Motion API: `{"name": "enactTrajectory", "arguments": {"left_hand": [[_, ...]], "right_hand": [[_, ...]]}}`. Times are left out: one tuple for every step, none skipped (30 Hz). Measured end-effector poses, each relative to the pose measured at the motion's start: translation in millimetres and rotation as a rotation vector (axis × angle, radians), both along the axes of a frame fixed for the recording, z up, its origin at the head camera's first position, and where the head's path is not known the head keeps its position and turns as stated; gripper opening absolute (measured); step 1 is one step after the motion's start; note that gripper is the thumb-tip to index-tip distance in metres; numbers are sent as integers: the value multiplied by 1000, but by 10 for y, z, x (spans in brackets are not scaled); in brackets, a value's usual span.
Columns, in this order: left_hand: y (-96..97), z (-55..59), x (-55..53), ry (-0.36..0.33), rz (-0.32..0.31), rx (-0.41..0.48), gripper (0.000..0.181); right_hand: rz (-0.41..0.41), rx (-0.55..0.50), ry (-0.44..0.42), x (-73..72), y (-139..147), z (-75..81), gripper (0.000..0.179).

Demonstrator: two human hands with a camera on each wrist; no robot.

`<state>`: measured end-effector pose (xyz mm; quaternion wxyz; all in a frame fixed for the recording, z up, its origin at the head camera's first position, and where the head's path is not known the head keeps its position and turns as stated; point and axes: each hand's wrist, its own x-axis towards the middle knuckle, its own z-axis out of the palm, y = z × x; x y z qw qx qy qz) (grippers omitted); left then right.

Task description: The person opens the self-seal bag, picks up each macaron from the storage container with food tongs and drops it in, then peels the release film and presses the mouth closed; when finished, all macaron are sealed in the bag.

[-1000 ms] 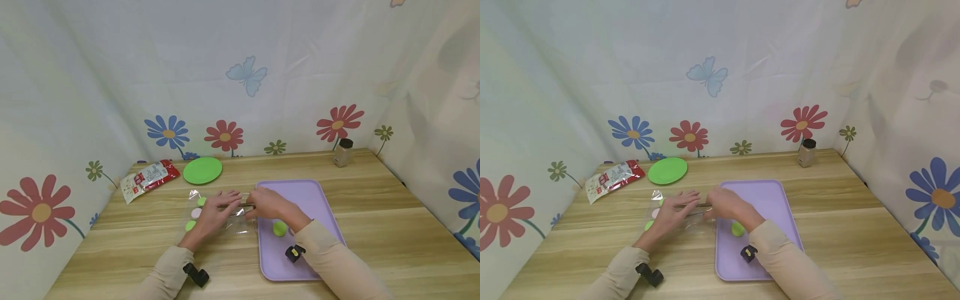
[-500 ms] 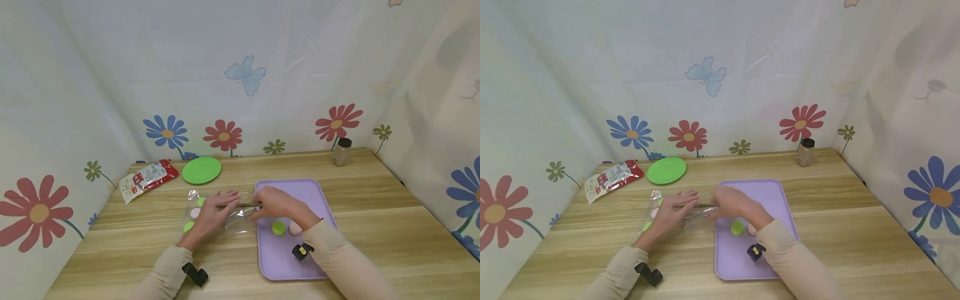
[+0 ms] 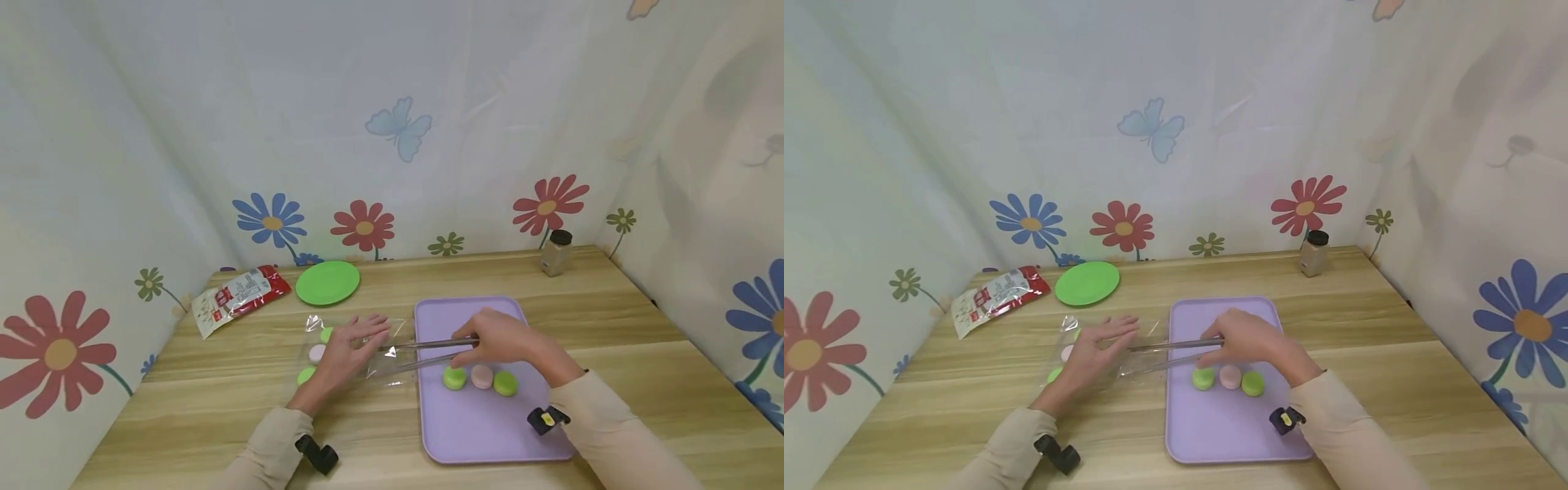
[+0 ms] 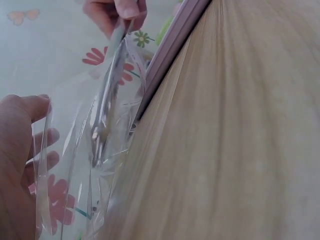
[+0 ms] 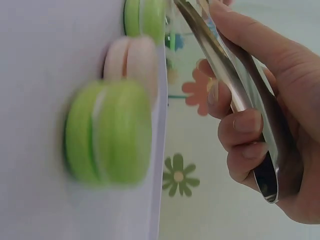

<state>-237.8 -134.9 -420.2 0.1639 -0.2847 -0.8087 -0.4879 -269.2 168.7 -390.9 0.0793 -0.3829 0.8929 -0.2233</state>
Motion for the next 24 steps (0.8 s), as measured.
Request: {"name": "enactTrajectory", "arguments": {"left_hand": [[1,3,1,0,-2,-2,19],[-1,4,1,0,-4,-5,19],[-1,4,-1,1,-5,-7,19],[-2,3,-3,0,-6,-7,19],[-2,1,-6,-2,-6,-7,19],[-3,-2,-9,-6,-5,-7,19],[-4,-5,-12,-11,-7,-3,19],[-6,-10,-14,-18,-7,2,19],[-7,-13,-16,-25,-6,8,19],[-9,-19,-18,-32,-6,14,19],[-11,-23,-19,-39,-5,20,19],[-13,-27,-20,-44,-4,28,19],[-15,-32,-25,-45,-2,31,19],[-17,-35,-29,-45,0,34,20],[-18,-38,-35,-41,2,33,20],[-18,-41,-39,-37,1,34,20],[-19,-43,-42,-35,3,31,20],[-20,-45,-45,-32,5,27,20],[-20,-47,-47,-30,8,22,20],[-19,-45,-44,-30,8,22,20],[-19,-44,-42,-33,8,22,20],[-18,-46,-42,-37,10,22,20],[-18,-52,-46,-40,12,22,20],[-18,-64,-57,-43,13,24,19]], "right_hand": [[-3,-12,-7,-3,67,-1,47],[-3,-26,-24,-10,136,3,43],[-1,-41,-42,-19,207,9,40],[-2,-59,-63,-31,277,16,38],[-5,-74,-85,-42,348,24,34],[-10,-87,-100,-54,417,36,32],[-14,-96,-116,-68,487,46,29],[-25,-100,-124,-79,559,58,28],[-39,-100,-122,-88,633,73,31],[-52,-98,-128,-99,702,89,32],[-65,-97,-134,-109,769,105,33],[-75,-95,-134,-119,833,121,35],[-85,-95,-140,-130,897,137,36],[-94,-93,-147,-137,957,154,37],[-98,-91,-160,-143,1011,169,36],[-102,-90,-181,-148,1061,182,35],[-105,-86,-196,-146,1111,198,35],[-102,-77,-213,-141,1157,212,33],[-96,-67,-233,-131,1200,227,32],[-87,-55,-251,-119,1238,241,28],[-80,-42,-270,-105,1275,258,25],[-74,-30,-286,-89,1312,273,24],[-65,-20,-296,-75,1344,286,21],[-57,-10,-303,-63,1373,295,18]]}}
